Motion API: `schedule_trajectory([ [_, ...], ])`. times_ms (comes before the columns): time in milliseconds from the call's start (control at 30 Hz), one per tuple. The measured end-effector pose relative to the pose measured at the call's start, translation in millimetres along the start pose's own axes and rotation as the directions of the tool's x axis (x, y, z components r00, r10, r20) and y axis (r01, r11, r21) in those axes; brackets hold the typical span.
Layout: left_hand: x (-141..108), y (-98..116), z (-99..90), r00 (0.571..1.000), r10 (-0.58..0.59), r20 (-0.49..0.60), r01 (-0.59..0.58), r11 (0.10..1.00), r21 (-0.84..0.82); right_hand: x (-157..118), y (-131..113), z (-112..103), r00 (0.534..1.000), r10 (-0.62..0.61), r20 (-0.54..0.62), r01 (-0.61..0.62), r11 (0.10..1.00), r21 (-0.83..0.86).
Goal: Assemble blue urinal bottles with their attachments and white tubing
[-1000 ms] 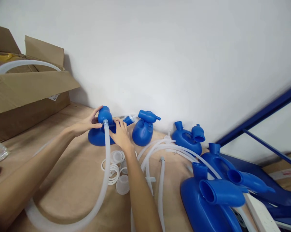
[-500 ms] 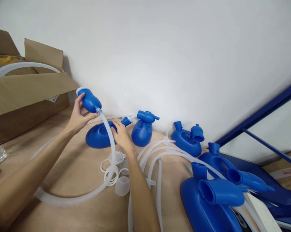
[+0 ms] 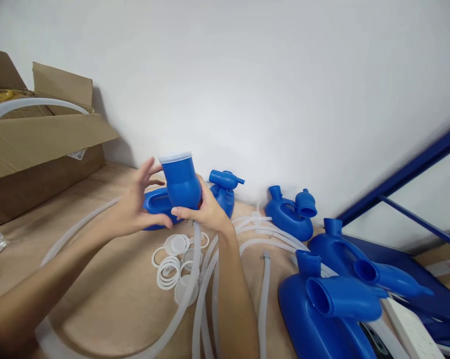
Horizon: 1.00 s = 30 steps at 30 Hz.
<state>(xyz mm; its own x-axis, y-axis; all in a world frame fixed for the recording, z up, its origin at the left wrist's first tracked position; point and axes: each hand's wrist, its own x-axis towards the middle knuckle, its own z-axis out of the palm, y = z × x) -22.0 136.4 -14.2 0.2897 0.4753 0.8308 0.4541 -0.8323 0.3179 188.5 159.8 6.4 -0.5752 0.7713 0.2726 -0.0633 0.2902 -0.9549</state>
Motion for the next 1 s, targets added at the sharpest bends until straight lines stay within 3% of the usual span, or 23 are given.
schedule_trajectory([
  [133,8.4,-2.0,-19.8,0.988,-0.123,-0.093,0.125,0.992,0.017,-0.3,5.5,-13.5,0.997,-0.018,0.074,0.027,0.992,-0.123],
  [333,14.3,20.9,-39.4,1.000,-0.024,0.001,0.022,0.947,0.320,-4.2,-4.4,-12.2,0.979,-0.012,0.204,0.095,0.912,-0.400],
  [500,11.8,31.3,-40.8,0.996,-0.040,-0.075,0.072,0.856,0.512,-10.4,-24.5,-1.9,0.963,-0.056,0.264,0.198,0.812,-0.548],
  [700,12.7,35.1,-35.3,0.979,-0.158,-0.126,0.197,0.883,0.426,-16.6,-54.4,-2.8,0.962,0.022,0.272,0.167,0.742,-0.649],
  [867,11.5,36.1,-23.4,0.940,-0.292,-0.176,0.336,0.883,0.329,-25.1,-75.6,0.0,0.978,0.074,0.197,0.101,0.660,-0.745],
  [1000,8.4,35.9,-11.2,0.923,-0.344,-0.172,0.377,0.896,0.236,-35.6,-80.6,2.7,0.983,0.128,0.130,0.023,0.619,-0.785],
])
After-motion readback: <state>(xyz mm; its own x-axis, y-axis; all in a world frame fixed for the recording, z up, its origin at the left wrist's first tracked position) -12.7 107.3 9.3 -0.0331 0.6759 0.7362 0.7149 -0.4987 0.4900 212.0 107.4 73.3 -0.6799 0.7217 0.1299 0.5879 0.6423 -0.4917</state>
